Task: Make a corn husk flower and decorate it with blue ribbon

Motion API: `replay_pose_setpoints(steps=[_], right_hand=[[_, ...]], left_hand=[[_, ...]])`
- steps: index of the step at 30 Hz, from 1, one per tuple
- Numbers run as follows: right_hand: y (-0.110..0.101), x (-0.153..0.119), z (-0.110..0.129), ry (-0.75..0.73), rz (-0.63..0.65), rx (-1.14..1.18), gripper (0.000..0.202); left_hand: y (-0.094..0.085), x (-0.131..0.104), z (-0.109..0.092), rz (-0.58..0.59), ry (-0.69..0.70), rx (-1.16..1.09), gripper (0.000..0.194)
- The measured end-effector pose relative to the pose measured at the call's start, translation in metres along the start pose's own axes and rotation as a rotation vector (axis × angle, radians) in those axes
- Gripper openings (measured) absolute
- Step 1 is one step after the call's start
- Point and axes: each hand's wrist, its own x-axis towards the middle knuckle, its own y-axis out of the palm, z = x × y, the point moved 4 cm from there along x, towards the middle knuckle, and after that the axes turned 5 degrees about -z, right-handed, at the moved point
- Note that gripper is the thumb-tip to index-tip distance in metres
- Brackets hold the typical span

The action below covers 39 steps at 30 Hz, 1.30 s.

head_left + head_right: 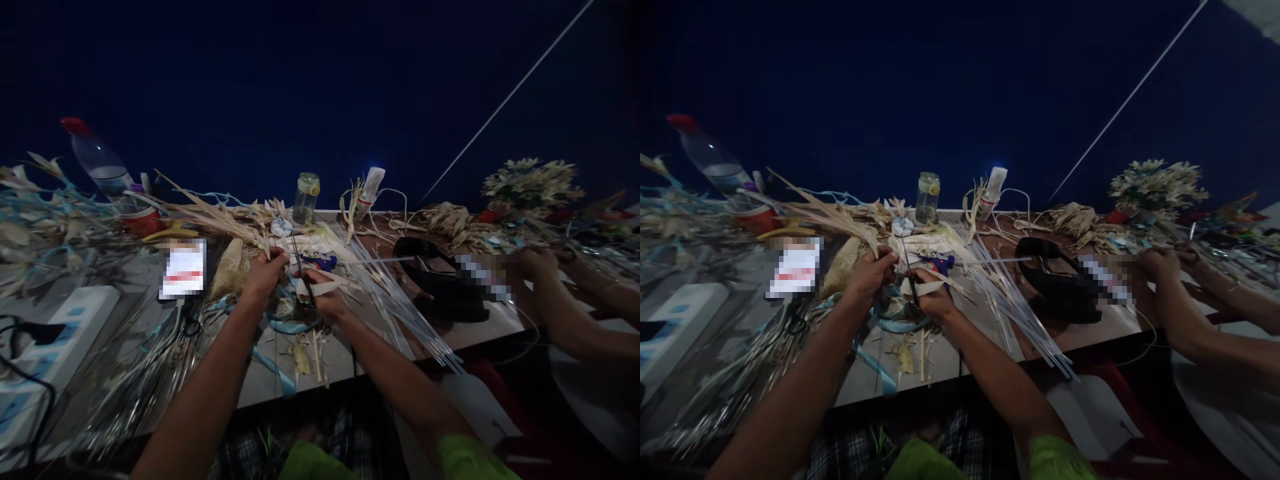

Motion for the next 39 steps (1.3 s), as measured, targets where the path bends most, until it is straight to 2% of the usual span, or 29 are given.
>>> replay_pose_setpoints(steps=[4,7,15,32,39], right_hand=[[0.0008,-0.0016,-0.0045,-0.08,0.021,-0.132,0.034],[0.0005,-0.0028,-0.0076,-0.084,0.04,-0.195,0.037],[0.0002,-0.003,-0.0069,-0.12,0.03,-0.215,0.038],[0.0011,-0.0032,-0.0028,-0.111,0.007,-0.239,0.036],[0.0013,-0.0044,-0.004,-0.111,0.004,-0.21,0.037]], left_hand=[[-0.0001,-0.0018,-0.0018,0.011,0.026,0.034,0.025],[0.001,-0.0044,-0.0039,0.022,0.051,0.047,0.025],[0.0017,-0.0041,-0.0027,0.011,0.087,0.131,0.021],[0.0057,-0.0043,0.0017,0.045,-0.054,0.069,0.026],[0.0057,-0.004,0.003,0.05,-0.055,0.046,0.027]])
